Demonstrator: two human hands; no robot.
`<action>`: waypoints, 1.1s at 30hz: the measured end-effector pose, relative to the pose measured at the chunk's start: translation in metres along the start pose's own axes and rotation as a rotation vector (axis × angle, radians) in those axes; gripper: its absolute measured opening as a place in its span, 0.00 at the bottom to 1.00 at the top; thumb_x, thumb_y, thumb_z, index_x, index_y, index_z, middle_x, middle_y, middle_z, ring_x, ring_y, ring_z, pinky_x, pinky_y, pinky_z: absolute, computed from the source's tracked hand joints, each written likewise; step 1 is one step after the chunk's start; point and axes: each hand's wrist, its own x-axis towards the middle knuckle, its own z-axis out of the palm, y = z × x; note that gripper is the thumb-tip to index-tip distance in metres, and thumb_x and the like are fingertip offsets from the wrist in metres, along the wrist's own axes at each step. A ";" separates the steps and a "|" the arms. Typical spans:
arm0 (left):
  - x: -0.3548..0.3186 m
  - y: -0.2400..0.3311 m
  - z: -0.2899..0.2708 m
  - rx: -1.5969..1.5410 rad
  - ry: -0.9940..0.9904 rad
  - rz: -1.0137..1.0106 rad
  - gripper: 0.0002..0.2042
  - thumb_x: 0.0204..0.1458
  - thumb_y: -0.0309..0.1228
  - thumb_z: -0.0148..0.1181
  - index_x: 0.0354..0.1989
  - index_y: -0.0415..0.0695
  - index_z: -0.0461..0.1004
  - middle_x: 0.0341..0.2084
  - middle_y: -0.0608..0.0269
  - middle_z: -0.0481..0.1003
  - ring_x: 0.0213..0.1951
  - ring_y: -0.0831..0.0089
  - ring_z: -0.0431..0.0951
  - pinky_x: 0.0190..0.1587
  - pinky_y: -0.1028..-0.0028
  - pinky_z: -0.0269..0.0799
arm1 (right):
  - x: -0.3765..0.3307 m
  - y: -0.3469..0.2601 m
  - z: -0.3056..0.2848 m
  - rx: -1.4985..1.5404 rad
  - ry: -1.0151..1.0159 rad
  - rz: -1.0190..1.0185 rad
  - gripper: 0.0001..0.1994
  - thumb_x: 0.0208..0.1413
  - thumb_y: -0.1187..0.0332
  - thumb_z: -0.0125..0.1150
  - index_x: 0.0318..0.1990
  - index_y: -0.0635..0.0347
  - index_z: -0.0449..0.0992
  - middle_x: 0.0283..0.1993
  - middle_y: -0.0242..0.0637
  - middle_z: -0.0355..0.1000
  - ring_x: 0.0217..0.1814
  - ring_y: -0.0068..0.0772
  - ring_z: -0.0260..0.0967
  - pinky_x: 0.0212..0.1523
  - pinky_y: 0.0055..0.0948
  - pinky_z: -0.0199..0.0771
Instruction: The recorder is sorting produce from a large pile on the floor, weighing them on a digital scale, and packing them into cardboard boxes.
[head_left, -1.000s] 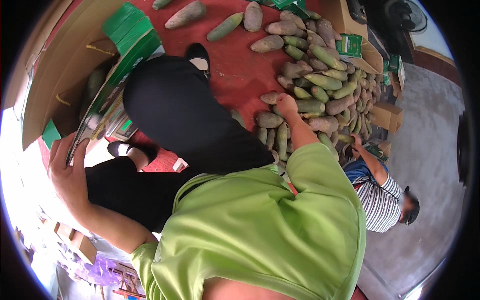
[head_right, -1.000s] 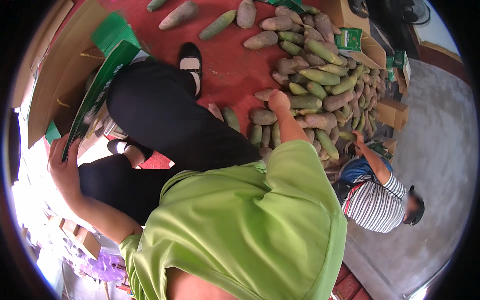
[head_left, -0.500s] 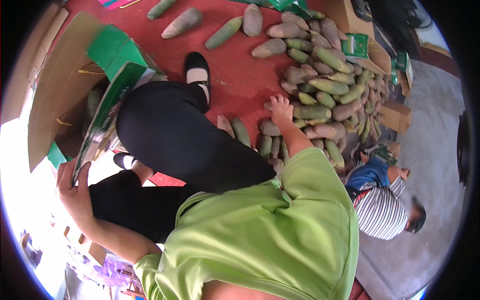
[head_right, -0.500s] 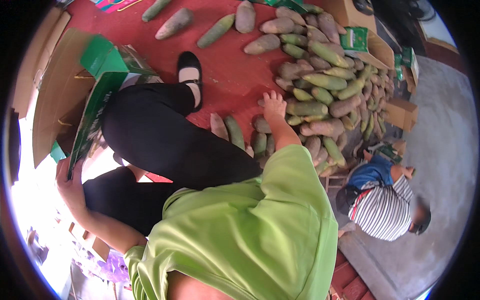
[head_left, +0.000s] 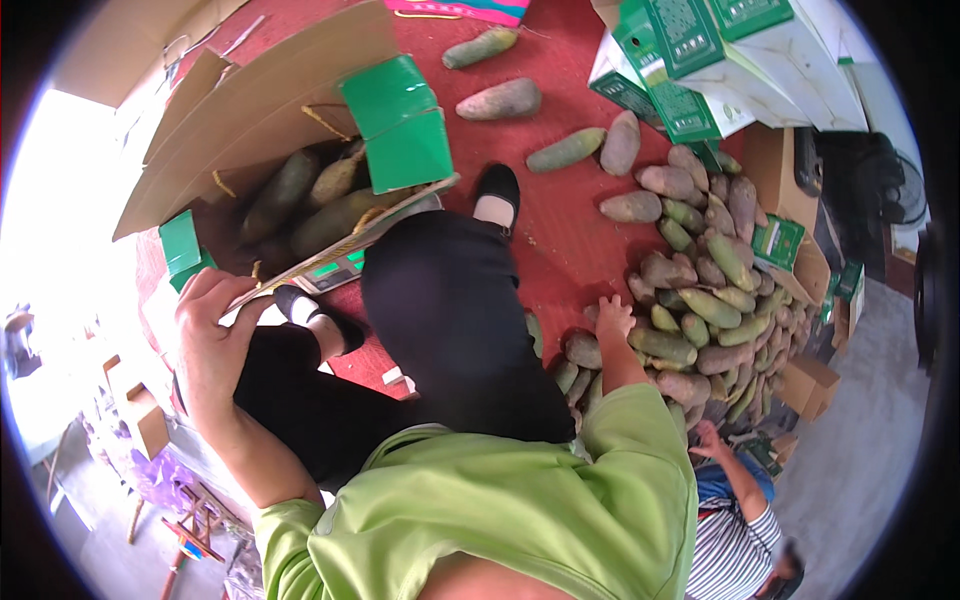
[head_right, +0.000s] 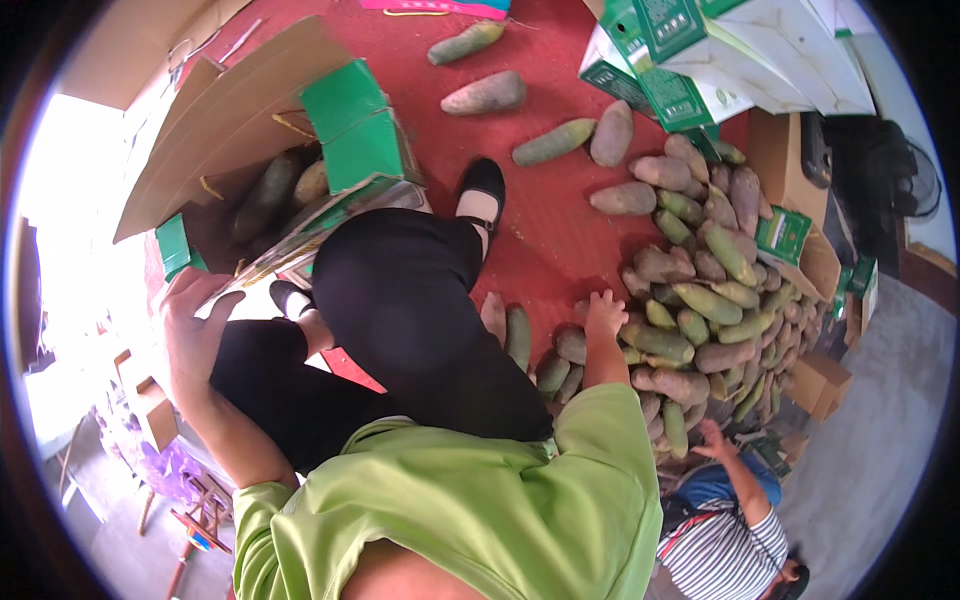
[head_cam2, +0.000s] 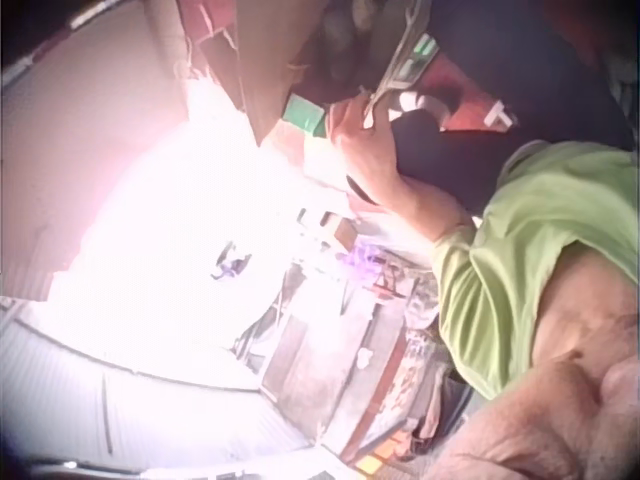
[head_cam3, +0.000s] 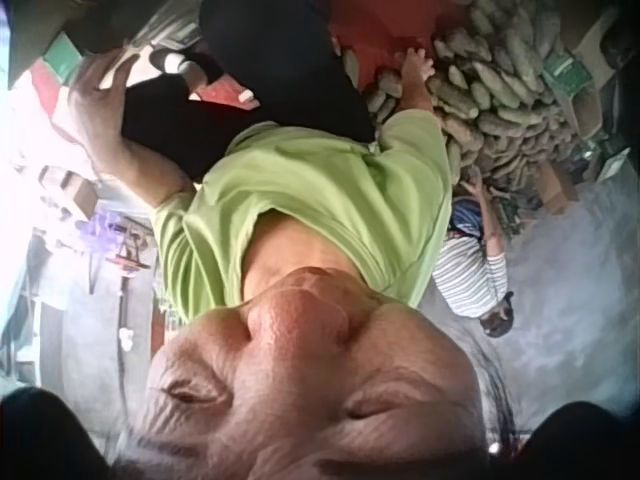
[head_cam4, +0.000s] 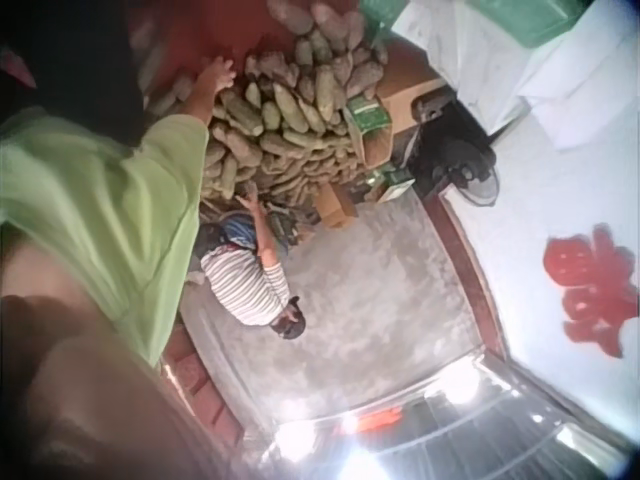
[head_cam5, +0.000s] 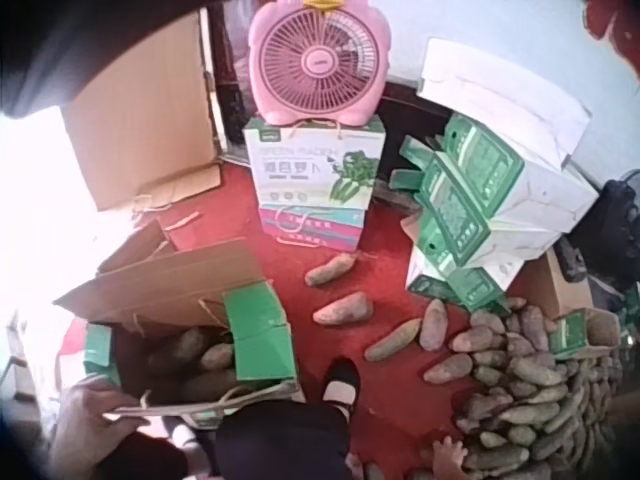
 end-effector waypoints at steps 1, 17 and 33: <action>-0.001 -0.002 0.000 -0.020 -0.006 0.005 0.08 0.36 0.21 0.66 0.28 0.36 0.78 0.24 0.58 0.73 0.31 0.61 0.73 0.35 0.68 0.68 | -0.002 -0.005 -0.004 0.033 -0.042 0.035 0.21 0.52 0.66 0.60 0.54 0.39 0.67 0.56 0.31 0.62 0.58 0.48 0.63 0.50 0.42 0.72; -0.012 -0.017 -0.006 0.031 -0.015 0.079 0.04 0.43 0.27 0.62 0.28 0.44 0.79 0.24 0.62 0.71 0.34 0.62 0.74 0.38 0.65 0.70 | -0.091 -0.058 -0.307 1.513 0.409 -0.895 0.30 0.46 0.77 0.65 0.59 0.60 0.63 0.53 0.36 0.66 0.55 0.29 0.65 0.56 0.31 0.66; -0.020 -0.022 -0.023 0.077 0.072 0.107 0.05 0.42 0.27 0.61 0.29 0.43 0.78 0.26 0.60 0.72 0.35 0.59 0.74 0.40 0.63 0.69 | -0.186 -0.180 -0.487 0.600 1.051 -1.312 0.22 0.44 0.66 0.67 0.51 0.53 0.73 0.51 0.36 0.70 0.51 0.37 0.68 0.51 0.33 0.69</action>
